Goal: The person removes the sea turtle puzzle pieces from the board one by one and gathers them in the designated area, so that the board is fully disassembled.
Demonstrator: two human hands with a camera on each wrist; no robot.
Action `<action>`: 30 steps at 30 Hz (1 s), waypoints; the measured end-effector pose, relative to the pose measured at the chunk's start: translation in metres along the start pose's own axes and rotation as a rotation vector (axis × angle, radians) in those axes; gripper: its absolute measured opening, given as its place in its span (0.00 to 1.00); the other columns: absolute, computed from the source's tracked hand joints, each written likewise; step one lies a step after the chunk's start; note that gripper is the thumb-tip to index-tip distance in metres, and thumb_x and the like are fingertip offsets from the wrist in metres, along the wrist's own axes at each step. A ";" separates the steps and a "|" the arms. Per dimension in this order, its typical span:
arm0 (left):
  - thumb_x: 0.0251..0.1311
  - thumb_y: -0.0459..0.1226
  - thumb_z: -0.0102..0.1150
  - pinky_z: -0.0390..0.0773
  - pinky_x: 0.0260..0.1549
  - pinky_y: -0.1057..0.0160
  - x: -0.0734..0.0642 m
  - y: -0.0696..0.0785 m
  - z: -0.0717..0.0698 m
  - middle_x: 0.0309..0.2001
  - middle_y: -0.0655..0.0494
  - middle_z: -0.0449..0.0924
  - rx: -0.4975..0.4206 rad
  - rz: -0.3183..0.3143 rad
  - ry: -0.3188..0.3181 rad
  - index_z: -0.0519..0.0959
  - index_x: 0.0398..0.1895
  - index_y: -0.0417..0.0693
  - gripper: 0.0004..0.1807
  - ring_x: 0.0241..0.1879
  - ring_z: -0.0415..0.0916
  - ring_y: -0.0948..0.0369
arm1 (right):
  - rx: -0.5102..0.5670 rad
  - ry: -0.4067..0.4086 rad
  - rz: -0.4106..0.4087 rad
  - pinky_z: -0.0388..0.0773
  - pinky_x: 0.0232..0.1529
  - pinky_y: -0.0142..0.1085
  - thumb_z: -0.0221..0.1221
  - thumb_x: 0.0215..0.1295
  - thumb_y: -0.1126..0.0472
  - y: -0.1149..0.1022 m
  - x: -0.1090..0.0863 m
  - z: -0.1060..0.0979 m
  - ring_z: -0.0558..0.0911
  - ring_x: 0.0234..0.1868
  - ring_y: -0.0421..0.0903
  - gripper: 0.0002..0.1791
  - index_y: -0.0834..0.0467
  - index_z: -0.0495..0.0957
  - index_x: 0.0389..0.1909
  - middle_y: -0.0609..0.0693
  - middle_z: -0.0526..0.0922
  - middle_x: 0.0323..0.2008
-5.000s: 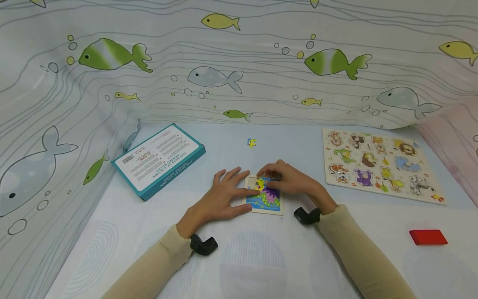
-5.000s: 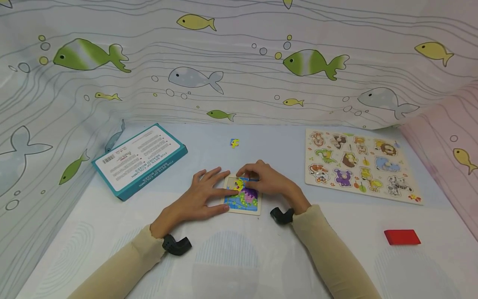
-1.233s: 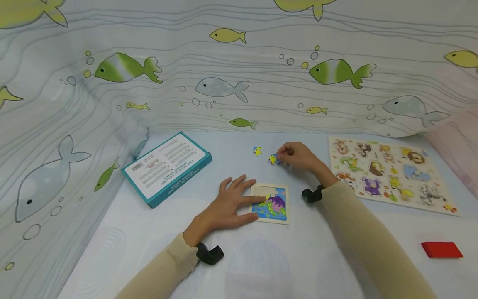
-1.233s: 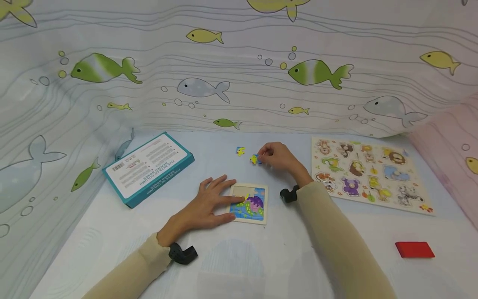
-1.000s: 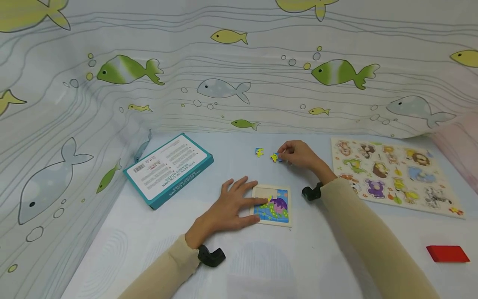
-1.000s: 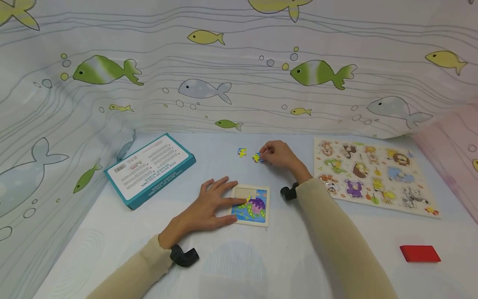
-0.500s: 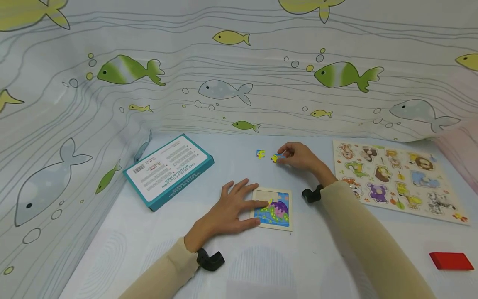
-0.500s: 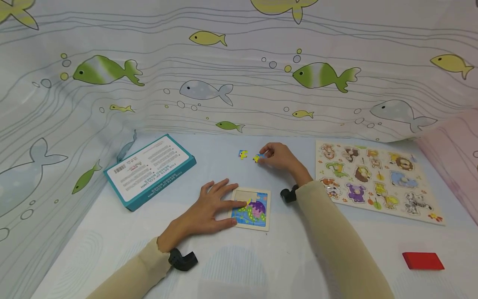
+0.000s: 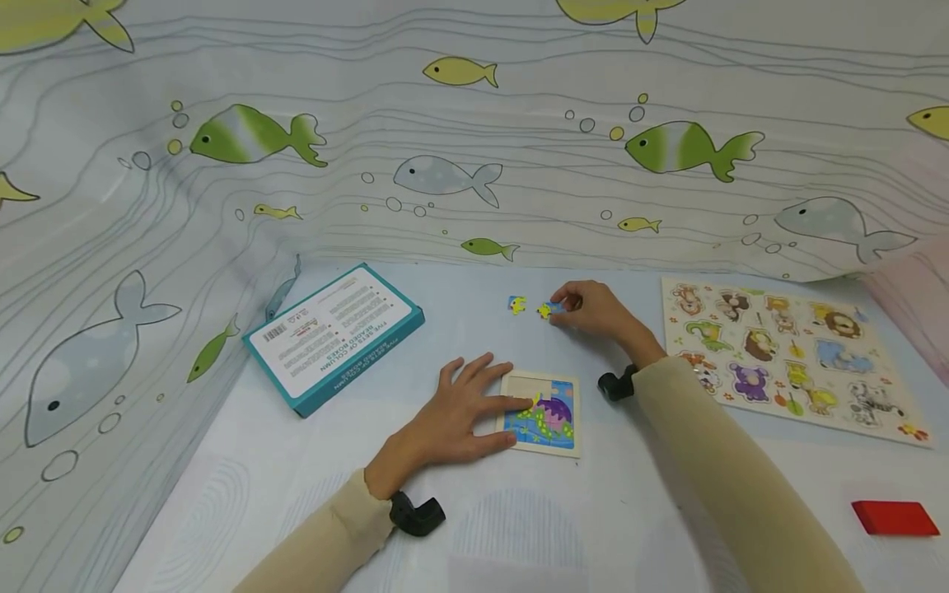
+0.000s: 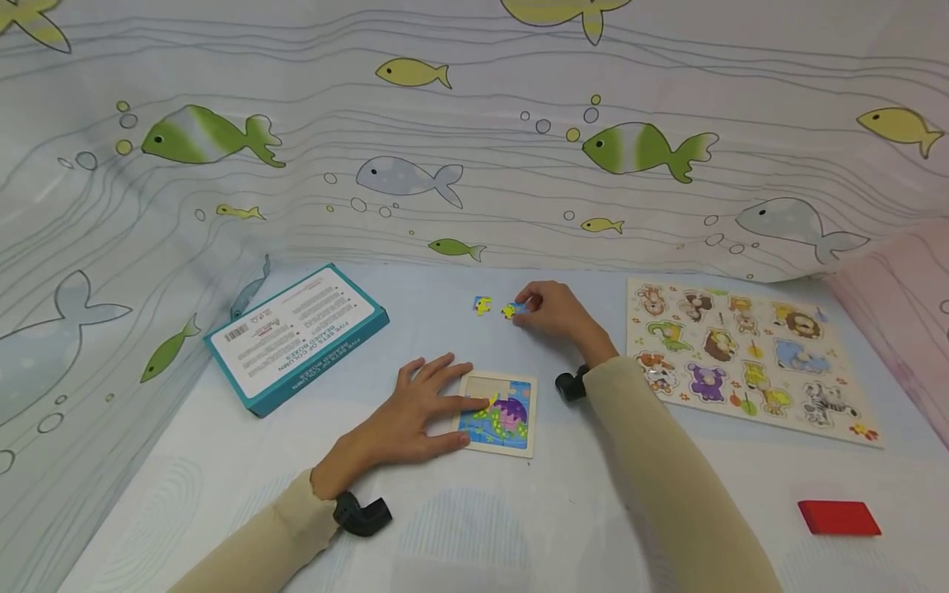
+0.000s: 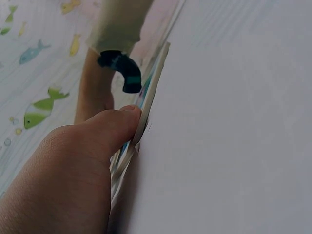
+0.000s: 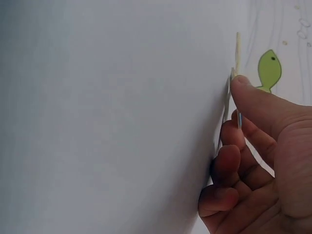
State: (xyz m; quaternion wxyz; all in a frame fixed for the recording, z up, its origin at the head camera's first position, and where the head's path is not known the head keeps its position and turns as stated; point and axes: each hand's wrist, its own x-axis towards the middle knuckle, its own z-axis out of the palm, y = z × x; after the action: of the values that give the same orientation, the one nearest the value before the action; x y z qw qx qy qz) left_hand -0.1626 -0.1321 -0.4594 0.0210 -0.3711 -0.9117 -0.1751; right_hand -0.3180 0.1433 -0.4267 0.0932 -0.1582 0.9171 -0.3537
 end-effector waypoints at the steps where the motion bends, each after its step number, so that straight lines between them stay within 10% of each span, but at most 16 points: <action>1: 0.66 0.64 0.52 0.47 0.71 0.31 0.000 0.000 -0.001 0.78 0.54 0.61 0.002 0.003 0.002 0.74 0.68 0.79 0.27 0.80 0.50 0.45 | -0.005 -0.001 -0.001 0.71 0.42 0.38 0.70 0.63 0.55 0.001 0.002 0.000 0.74 0.39 0.49 0.19 0.59 0.83 0.51 0.54 0.80 0.39; 30: 0.66 0.63 0.53 0.48 0.70 0.30 0.000 0.003 -0.003 0.77 0.53 0.62 -0.002 0.008 0.015 0.74 0.67 0.78 0.27 0.79 0.52 0.43 | -0.094 0.038 0.038 0.72 0.44 0.42 0.66 0.66 0.56 -0.002 0.003 0.000 0.76 0.42 0.52 0.20 0.59 0.82 0.56 0.59 0.82 0.43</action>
State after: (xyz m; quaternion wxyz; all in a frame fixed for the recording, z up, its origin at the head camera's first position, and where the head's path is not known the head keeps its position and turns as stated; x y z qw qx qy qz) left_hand -0.1603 -0.1310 -0.4555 0.0279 -0.3735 -0.9098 -0.1788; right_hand -0.3206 0.1408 -0.4251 0.0750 -0.1384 0.9371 -0.3115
